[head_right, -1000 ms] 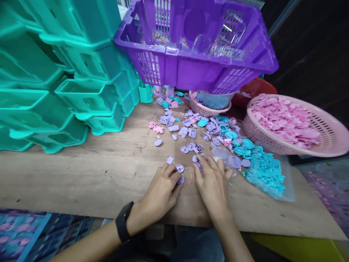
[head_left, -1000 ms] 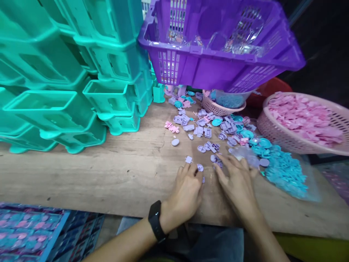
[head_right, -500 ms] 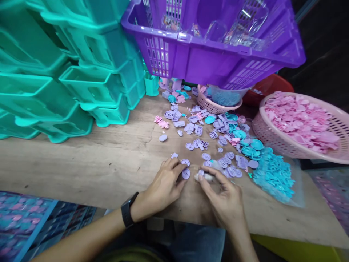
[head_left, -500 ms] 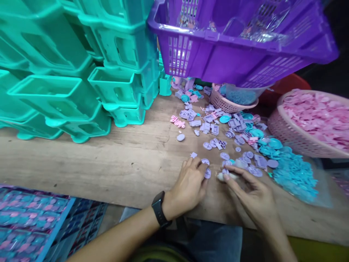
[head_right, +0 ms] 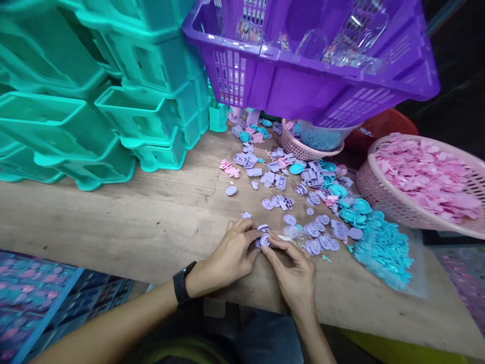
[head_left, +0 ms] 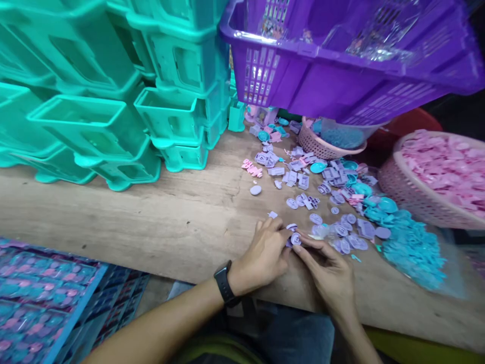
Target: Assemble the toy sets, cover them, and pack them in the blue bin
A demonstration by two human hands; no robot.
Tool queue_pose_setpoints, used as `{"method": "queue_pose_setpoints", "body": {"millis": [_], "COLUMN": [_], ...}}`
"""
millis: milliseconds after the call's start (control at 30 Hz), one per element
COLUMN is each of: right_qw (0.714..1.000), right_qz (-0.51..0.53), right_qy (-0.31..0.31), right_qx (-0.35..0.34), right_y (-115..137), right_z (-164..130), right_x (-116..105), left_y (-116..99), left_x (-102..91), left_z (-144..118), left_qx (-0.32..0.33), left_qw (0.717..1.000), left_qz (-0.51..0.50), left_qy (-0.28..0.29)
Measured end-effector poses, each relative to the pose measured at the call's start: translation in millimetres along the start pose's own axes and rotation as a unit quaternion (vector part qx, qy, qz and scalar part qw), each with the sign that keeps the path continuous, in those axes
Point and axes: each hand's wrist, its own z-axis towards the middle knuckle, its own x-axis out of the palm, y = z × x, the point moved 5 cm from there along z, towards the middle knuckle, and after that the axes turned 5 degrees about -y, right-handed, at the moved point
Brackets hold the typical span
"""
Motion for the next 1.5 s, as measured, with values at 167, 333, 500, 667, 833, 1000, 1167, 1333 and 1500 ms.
{"method": "queue_pose_setpoints", "body": {"millis": [167, 333, 500, 667, 833, 1000, 1167, 1333, 1500], "right_qw": [0.998, 0.981, 0.976, 0.993, 0.994, 0.970, 0.940, 0.927, 0.896], "right_qz": [-0.066, -0.172, -0.181, -0.108, -0.103, -0.200, -0.253, -0.311, -0.410], "right_qy": [-0.007, 0.008, 0.035, 0.040, 0.022, 0.033, 0.048, 0.043, 0.008], "right_qx": [-0.020, -0.086, -0.117, -0.010, 0.021, -0.135, -0.224, -0.205, -0.168], "right_y": [0, 12, 18, 1, -4, 14, 30, 32, 12], "right_z": [0, 6, 9, 7, 3, 3, 1, -1, -3], "right_x": [-2, -5, -8, -12, -9, -5, 4, -7, -56], "left_y": [1, 1, 3, 4, 3, 4, 6, 2, 6], "left_x": [-0.2, -0.7, 1.3, 2.8, 0.4, 1.5, 3.6, -6.5, -26.1], "left_z": [1, 2, 1, 0, 0, -1, 0, 4, 14], "left_qx": [-0.022, -0.029, -0.025, -0.012, -0.016, -0.017, -0.031, -0.031, -0.043], "left_qw": [0.999, 0.999, 0.999, 0.999, 0.999, 0.999, 0.998, 0.998, 0.998], "left_qz": [-0.025, -0.031, -0.035, -0.030, -0.026, -0.036, -0.048, -0.017, 0.032], "left_qy": [0.006, 0.008, -0.018, -0.026, -0.023, -0.021, -0.009, 0.045, 0.033]}}
